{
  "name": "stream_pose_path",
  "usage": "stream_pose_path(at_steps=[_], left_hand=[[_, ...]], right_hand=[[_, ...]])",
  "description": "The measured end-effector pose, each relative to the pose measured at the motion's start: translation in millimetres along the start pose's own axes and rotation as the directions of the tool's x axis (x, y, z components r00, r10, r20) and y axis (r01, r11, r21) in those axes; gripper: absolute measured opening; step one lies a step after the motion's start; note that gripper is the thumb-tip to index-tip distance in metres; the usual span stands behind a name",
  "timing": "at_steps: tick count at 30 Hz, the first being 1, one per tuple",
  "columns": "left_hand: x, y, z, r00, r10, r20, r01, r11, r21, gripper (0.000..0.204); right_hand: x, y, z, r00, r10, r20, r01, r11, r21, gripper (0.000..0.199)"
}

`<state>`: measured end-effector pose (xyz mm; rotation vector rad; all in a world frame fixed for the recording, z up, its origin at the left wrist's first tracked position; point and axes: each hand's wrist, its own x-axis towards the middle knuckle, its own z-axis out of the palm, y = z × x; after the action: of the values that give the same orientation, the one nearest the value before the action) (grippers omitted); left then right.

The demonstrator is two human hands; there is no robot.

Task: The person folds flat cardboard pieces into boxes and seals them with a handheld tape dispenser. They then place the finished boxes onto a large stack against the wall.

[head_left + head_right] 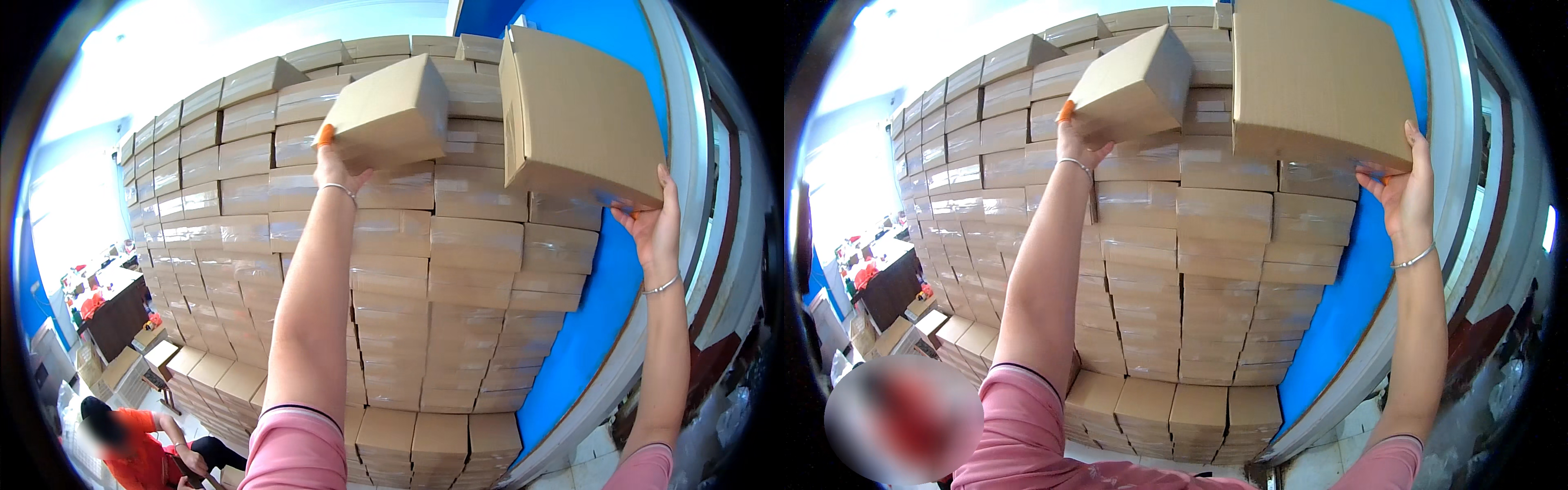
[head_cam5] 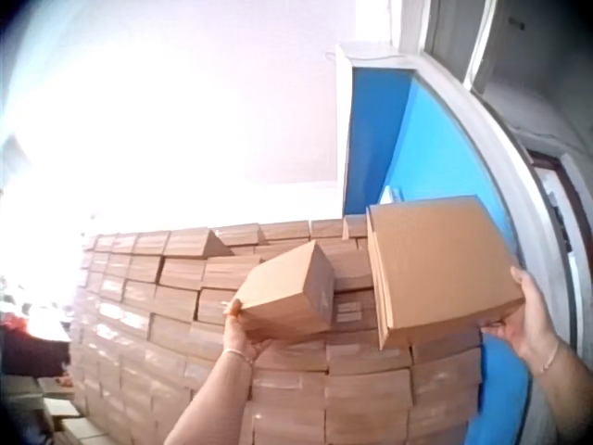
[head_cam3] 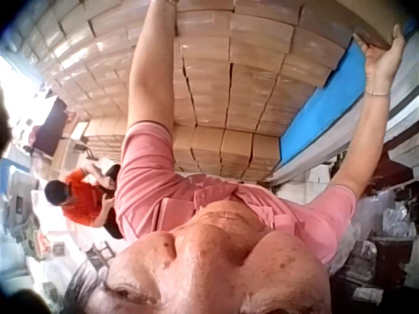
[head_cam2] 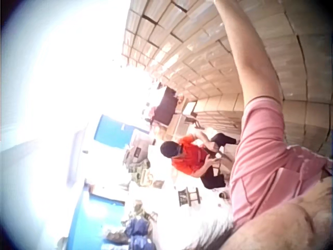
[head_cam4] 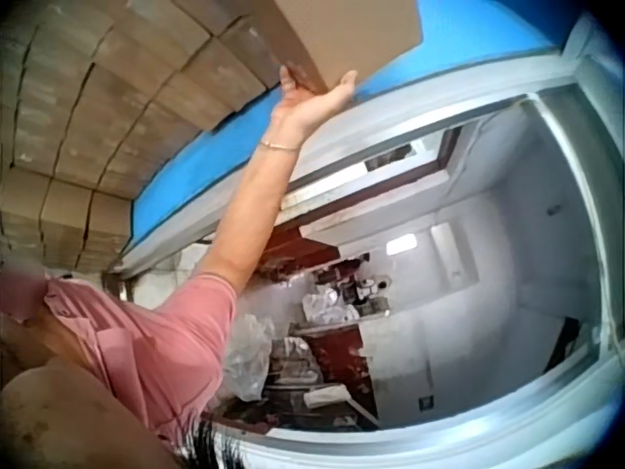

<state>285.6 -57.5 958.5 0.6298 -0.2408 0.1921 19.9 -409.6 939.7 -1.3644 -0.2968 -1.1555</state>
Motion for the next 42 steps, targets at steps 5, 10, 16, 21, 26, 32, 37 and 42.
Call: stream_pose_path(at_steps=[5, 10, 16, 21, 26, 32, 37, 42], left_hand=[[12.2, 7.4, -10.5, 0.995, 0.063, -0.071, -0.060, 0.997, 0.040, 0.058], [-6.1, 19.6, -21.1, 0.983, 0.168, 0.080, -0.166, 0.986, -0.027, 0.076], [-6.3, 20.5, -21.8, 0.928, 0.366, -0.072, -0.321, 0.881, 0.348, 0.049], [-15.1, 32.5, -4.7, 0.909, 0.413, -0.058, -0.375, 0.870, 0.320, 0.047], [-30.6, 23.2, 9.0, 0.823, 0.568, 0.009, -0.470, 0.672, 0.572, 0.044], [-9.6, 7.7, 7.7, 0.843, 0.530, -0.089, -0.420, 0.753, 0.507, 0.072], [-12.1, 7.8, 29.7, 0.906, 0.386, -0.174, -0.216, 0.775, 0.593, 0.080], [-9.5, 34.9, 25.1, 0.973, 0.229, -0.006, -0.180, 0.781, 0.599, 0.065]], right_hand=[[4.4, 7.2, -13.2, 1.000, -0.005, 0.024, 0.005, 1.000, -0.018, 0.070], [0.6, 2.9, 0.6, 1.000, -0.027, 0.009, 0.026, 0.999, 0.020, 0.066], [3.9, 9.5, 7.9, 0.999, -0.019, 0.041, 0.017, 0.999, 0.050, 0.067], [3.5, 10.7, 8.2, 0.999, -0.044, 0.031, 0.043, 0.998, 0.041, 0.066], [-0.4, 11.2, 2.1, 0.995, -0.095, 0.005, 0.095, 0.995, 0.010, 0.067], [-0.5, 16.7, -2.7, 0.998, -0.053, -0.017, 0.053, 0.998, 0.037, 0.065], [0.4, 20.2, -6.8, 0.999, -0.032, 0.036, 0.030, 0.998, 0.060, 0.068], [-1.8, 16.4, -10.1, 0.998, -0.054, -0.015, 0.055, 0.998, 0.038, 0.070]])
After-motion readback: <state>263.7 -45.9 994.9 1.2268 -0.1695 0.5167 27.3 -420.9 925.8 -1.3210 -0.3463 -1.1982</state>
